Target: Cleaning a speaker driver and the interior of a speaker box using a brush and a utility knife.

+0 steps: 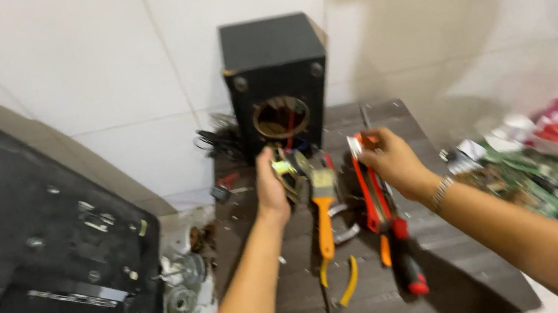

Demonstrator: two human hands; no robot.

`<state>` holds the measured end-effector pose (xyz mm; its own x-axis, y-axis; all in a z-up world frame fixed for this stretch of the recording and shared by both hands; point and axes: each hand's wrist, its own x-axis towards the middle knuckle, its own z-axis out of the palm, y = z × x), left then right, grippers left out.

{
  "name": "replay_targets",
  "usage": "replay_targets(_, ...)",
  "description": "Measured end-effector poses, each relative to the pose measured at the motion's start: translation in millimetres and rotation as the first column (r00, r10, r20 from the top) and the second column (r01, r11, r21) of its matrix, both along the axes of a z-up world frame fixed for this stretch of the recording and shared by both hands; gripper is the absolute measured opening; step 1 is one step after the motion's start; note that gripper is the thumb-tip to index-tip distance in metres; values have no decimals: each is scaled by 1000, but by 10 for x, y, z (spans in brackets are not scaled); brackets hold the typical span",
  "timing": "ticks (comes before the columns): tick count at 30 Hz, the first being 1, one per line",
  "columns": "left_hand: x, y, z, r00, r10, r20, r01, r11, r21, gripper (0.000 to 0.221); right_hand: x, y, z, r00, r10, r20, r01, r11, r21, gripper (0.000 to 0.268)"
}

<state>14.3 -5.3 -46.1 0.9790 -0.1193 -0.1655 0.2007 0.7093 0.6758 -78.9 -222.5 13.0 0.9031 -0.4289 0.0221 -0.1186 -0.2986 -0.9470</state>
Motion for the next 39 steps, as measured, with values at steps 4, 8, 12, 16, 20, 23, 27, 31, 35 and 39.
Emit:
replay_targets(4,-66,-14,40,1000,-15,-3,15,1000,-25,42,-285,313,396,979,197,-49,-203,942,-268,66)
replay_targets(8,-106,-7,187,1000,9,-10,-9,1000,-4,42,-243,357,227,856,517,-23,-350,544,-762,34)
replay_targets(12,-120,-32,150,1000,-4,29,3,1000,14,51,-206,535,10,668,711,-219,-466,170,-868,32)
replay_targets(16,-79,-19,64,997,-33,68,30,999,41,57,-72,548,144,514,769,-380,-548,-46,-835,25)
replay_targets(20,-88,9,63,996,-41,83,37,998,43,62,-147,462,618,573,807,-145,-534,233,-813,22)
replay_targets(23,-96,-15,45,997,-39,71,39,999,-6,65,-152,503,756,660,709,248,-366,592,-718,15)
replay_targets(27,-80,-29,61,996,-53,74,48,996,75,67,-76,722,699,701,545,460,-262,797,-544,15)
replay_targets(31,-146,-33,111,998,-32,48,32,999,12,67,-101,807,715,652,675,345,-544,734,-406,13)
replay_targets(35,-129,-27,43,996,-9,90,7,1000,18,63,-100,841,830,639,631,440,-346,747,-568,10)
replay_targets(39,-65,-42,33,996,-29,89,27,999,27,55,-114,758,784,580,735,353,-506,663,-551,9)
